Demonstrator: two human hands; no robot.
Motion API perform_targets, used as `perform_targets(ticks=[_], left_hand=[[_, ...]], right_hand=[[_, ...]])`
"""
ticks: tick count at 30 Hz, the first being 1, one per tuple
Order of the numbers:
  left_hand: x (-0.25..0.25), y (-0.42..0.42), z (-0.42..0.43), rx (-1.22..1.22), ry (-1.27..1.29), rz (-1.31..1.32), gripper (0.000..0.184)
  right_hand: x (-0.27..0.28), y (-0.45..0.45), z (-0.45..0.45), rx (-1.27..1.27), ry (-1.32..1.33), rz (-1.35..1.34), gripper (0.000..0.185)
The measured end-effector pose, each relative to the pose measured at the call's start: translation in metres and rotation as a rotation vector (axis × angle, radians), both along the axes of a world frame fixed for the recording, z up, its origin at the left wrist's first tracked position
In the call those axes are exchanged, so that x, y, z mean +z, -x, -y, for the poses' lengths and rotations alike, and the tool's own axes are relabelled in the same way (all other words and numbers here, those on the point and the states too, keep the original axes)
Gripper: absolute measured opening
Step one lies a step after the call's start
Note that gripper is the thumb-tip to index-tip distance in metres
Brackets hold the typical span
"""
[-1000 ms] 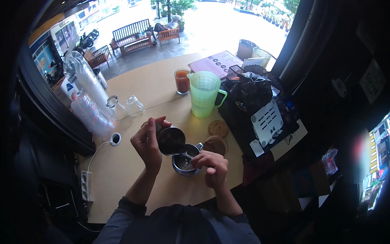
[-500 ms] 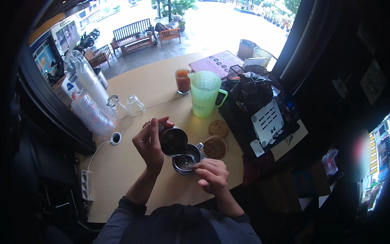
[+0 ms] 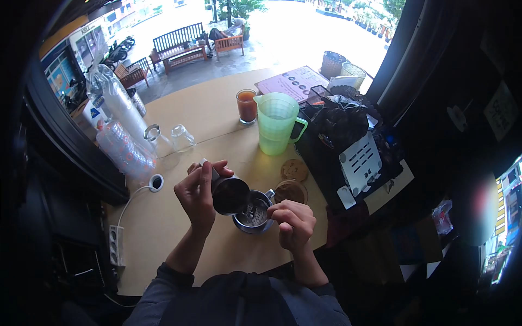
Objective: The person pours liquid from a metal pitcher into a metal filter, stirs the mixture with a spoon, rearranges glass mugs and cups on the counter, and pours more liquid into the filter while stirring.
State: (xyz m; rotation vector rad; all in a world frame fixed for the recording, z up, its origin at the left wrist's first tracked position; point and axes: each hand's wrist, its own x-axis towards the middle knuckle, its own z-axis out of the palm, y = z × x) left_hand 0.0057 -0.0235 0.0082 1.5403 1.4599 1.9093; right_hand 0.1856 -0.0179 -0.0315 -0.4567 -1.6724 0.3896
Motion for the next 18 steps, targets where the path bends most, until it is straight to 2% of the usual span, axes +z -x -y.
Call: perform_targets(ticks=[2,12,14,18], left_hand=[[0.001,0.001,0.002,-0.058,0.022,0.061,0.026],[0.003,0.003,-0.002,-0.061,0.033,0.018,0.025],[0.004,0.002,-0.004,-0.029,0.045,-0.039,0.032],[0.004,0.0,-0.01,-0.029,0.056,-0.025,0.033]], right_hand=[[0.001,0.0,-0.001,0.009,-0.008,0.002,0.054],[0.005,-0.002,-0.002,0.043,0.003,0.021,0.053],[0.005,-0.004,-0.002,0.042,0.002,0.024,0.053],[0.01,-0.003,-0.001,0.041,-0.016,0.095,0.052]])
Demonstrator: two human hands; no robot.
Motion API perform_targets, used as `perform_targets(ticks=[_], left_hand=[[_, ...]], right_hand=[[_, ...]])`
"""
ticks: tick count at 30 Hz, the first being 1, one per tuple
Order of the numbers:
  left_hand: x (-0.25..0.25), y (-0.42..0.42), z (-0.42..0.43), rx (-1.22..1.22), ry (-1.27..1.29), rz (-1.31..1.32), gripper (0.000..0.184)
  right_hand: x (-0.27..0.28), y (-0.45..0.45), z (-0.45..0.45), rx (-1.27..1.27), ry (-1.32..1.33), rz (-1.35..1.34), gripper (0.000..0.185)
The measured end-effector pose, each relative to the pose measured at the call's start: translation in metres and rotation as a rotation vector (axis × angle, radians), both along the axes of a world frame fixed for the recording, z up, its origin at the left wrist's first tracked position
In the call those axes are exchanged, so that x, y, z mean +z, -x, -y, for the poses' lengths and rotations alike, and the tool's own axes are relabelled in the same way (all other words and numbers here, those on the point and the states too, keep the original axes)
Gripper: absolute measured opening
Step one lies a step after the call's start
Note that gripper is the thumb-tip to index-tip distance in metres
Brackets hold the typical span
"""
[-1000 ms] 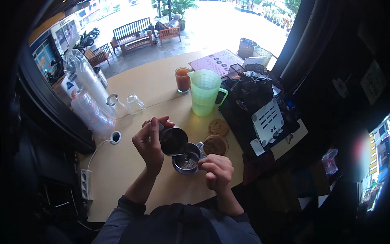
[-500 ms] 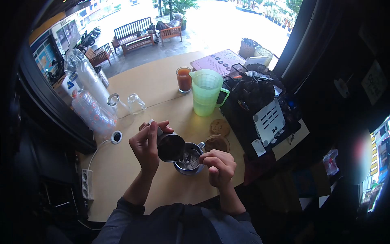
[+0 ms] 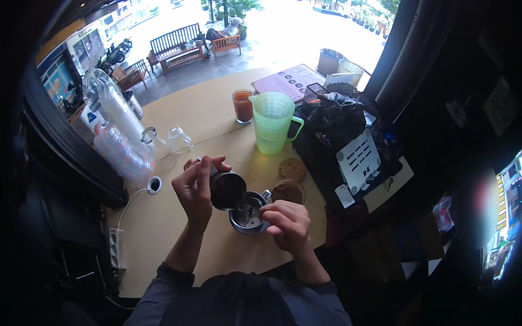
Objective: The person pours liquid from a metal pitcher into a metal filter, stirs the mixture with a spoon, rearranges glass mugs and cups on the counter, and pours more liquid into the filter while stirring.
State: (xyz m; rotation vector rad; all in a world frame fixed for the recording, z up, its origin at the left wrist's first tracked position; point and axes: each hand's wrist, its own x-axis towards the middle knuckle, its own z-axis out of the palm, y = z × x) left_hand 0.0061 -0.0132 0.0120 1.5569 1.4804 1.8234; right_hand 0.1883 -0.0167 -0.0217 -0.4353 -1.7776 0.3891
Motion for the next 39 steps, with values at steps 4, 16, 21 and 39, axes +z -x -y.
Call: perform_targets(ticks=[4,16,21,39], left_hand=[[-0.001,0.0,-0.001,0.031,-0.004,-0.002,0.033],[-0.002,-0.001,-0.001,0.052,-0.014,0.039,0.033],[-0.003,-0.002,-0.001,0.036,-0.001,0.05,0.033],[-0.003,-0.001,-0.002,0.056,0.005,0.042,0.033]], right_hand=[[-0.002,0.006,-0.001,0.133,0.076,0.041,0.056],[-0.023,-0.006,-0.008,0.364,0.388,-0.245,0.067],[-0.024,0.003,-0.015,0.247,0.371,-0.285,0.07],[-0.018,0.008,0.009,0.117,-0.255,0.153,0.064]])
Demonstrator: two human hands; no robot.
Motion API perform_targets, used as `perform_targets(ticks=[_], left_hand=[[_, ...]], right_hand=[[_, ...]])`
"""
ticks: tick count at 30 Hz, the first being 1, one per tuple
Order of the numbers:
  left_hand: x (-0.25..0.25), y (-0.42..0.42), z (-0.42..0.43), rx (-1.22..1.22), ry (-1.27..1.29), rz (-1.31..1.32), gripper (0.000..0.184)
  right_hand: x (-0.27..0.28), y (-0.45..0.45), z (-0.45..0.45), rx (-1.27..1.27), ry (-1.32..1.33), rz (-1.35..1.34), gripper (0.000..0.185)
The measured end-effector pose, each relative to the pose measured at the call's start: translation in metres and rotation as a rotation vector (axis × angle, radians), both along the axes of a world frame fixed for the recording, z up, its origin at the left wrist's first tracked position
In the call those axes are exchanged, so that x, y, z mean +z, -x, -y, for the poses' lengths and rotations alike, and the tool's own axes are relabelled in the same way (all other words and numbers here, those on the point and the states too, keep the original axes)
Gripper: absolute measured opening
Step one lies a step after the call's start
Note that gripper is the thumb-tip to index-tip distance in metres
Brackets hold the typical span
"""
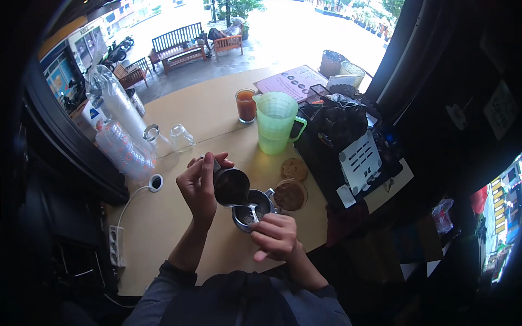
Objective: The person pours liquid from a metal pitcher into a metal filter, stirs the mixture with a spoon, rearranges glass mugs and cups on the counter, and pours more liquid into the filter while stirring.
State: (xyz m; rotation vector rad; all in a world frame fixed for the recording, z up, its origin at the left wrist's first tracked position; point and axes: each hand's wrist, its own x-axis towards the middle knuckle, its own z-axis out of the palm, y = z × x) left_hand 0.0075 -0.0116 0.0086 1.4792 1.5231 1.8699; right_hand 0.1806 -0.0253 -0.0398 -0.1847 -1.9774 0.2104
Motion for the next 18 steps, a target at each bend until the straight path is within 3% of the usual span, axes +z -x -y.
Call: perform_targets(ticks=[5,7,9,11,12,14,18], left_hand=[[0.0,0.001,0.001,-0.006,0.002,0.017,0.033],[-0.002,0.001,0.0,-0.01,-0.01,0.029,0.033],[-0.005,0.002,-0.002,-0.015,-0.02,0.042,0.034],[-0.011,0.005,-0.006,-0.069,0.042,0.305,0.036],[-0.014,0.008,-0.01,-0.068,0.041,0.306,0.036],[-0.022,0.02,-0.019,-0.152,0.067,0.606,0.037],[-0.053,0.045,-0.032,-0.151,0.162,0.706,0.036]], right_hand=[[-0.005,0.002,-0.003,0.022,0.229,-0.132,0.062],[-0.006,-0.002,-0.001,0.173,0.426,-0.326,0.065],[-0.007,-0.008,-0.002,0.124,0.435,-0.347,0.067],[-0.011,-0.007,-0.004,-0.009,0.429,-0.571,0.068],[-0.01,-0.006,-0.003,-0.061,0.412,-0.572,0.066],[-0.008,-0.007,0.002,-0.055,0.385,-0.514,0.067],[0.003,-0.003,0.007,-0.099,0.334,-0.243,0.068]])
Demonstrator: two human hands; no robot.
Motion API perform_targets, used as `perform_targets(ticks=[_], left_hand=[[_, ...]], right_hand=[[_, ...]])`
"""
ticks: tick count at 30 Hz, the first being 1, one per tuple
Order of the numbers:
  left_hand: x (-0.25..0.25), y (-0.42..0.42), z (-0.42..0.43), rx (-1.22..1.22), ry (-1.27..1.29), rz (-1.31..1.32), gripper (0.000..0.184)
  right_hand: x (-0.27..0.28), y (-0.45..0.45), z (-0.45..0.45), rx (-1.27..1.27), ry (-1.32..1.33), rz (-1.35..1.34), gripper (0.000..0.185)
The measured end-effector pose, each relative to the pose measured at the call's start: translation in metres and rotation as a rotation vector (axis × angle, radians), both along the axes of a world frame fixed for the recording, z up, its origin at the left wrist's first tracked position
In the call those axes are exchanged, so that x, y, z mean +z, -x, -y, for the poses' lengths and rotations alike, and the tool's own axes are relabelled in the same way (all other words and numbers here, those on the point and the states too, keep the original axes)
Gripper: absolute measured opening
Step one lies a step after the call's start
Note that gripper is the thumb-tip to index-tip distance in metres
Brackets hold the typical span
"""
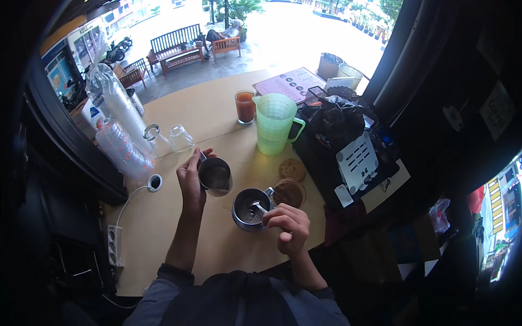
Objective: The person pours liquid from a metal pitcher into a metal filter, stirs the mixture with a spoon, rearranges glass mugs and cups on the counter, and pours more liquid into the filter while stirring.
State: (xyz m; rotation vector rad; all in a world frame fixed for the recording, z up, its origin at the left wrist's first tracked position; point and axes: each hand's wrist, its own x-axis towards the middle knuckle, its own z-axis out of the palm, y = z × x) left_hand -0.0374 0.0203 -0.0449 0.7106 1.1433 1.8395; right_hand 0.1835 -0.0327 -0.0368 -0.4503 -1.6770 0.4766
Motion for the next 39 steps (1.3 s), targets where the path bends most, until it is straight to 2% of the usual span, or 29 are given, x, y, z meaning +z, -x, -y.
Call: perform_targets(ticks=[4,6,7,10,12,16,20,22,24,25,26,27,29,31,32,33,35,36,37,39], left_hand=[[-0.039,0.016,-0.01,0.026,0.041,0.024,0.036],[-0.06,0.025,-0.015,0.027,0.11,0.071,0.036],[-0.068,0.028,-0.015,0.025,0.109,0.072,0.036],[-0.084,0.029,-0.018,-0.037,0.164,0.072,0.035],[-0.089,0.028,-0.019,-0.088,0.204,0.051,0.035],[-0.101,0.026,-0.022,-0.096,0.203,0.041,0.036],[-0.112,0.033,-0.027,-0.17,0.226,0.021,0.037],[-0.118,0.039,-0.025,-0.174,0.24,-0.013,0.035],[-0.123,0.038,-0.023,-0.057,0.115,-0.183,0.029],[-0.124,0.04,-0.023,-0.067,0.105,-0.179,0.029],[-0.119,0.045,-0.019,-0.031,0.151,-0.282,0.026],[-0.114,0.046,-0.017,0.009,0.198,-0.387,0.022],[-0.104,0.041,-0.015,0.044,0.169,-0.375,0.019],[-0.095,0.037,-0.013,0.259,0.051,-0.677,0.02],[-0.085,0.031,-0.008,0.303,0.071,-0.737,0.024],[-0.078,0.025,-0.004,0.306,0.066,-0.734,0.024],[-0.065,0.015,0.007,0.39,-0.12,-0.713,0.025],[-0.06,0.0,0.025,0.256,-0.323,-0.484,0.035],[-0.049,-0.009,0.037,0.259,-0.321,-0.486,0.035],[-0.031,-0.023,0.052,-0.336,-0.54,-0.392,0.062]], right_hand=[[-0.002,0.003,-0.002,0.114,0.026,-0.034,0.067],[-0.005,0.001,-0.002,0.128,0.011,-0.226,0.066],[-0.004,0.001,-0.001,0.127,0.01,-0.225,0.066],[0.001,-0.001,0.003,0.036,-0.04,-0.203,0.065],[0.003,0.001,0.007,-0.056,-0.111,-0.011,0.064],[0.01,0.009,0.014,-0.115,-0.107,0.092,0.062],[0.006,0.017,0.02,-0.212,-0.172,0.005,0.061],[0.007,0.016,0.02,-0.195,-0.144,0.151,0.059],[0.001,0.023,0.023,-0.267,-0.18,0.105,0.058],[-0.001,0.025,0.025,-0.333,-0.212,0.065,0.057],[0.0,0.027,0.026,-0.344,-0.228,0.026,0.057],[-0.001,0.026,0.027,-0.351,-0.237,0.031,0.057],[-0.004,0.024,0.028,-0.249,-0.114,0.138,0.051],[-0.003,0.025,0.029,-0.252,-0.129,0.142,0.051],[-0.002,0.025,0.03,-0.276,-0.137,0.112,0.055],[-0.001,0.024,0.031,-0.298,-0.144,0.083,0.059],[0.001,0.02,0.031,-0.288,-0.13,0.093,0.057],[0.003,0.015,0.03,-0.217,-0.11,0.169,0.057],[0.003,0.013,0.029,-0.149,-0.085,0.241,0.057],[0.0,0.009,0.027,-0.154,-0.063,0.211,0.057]])
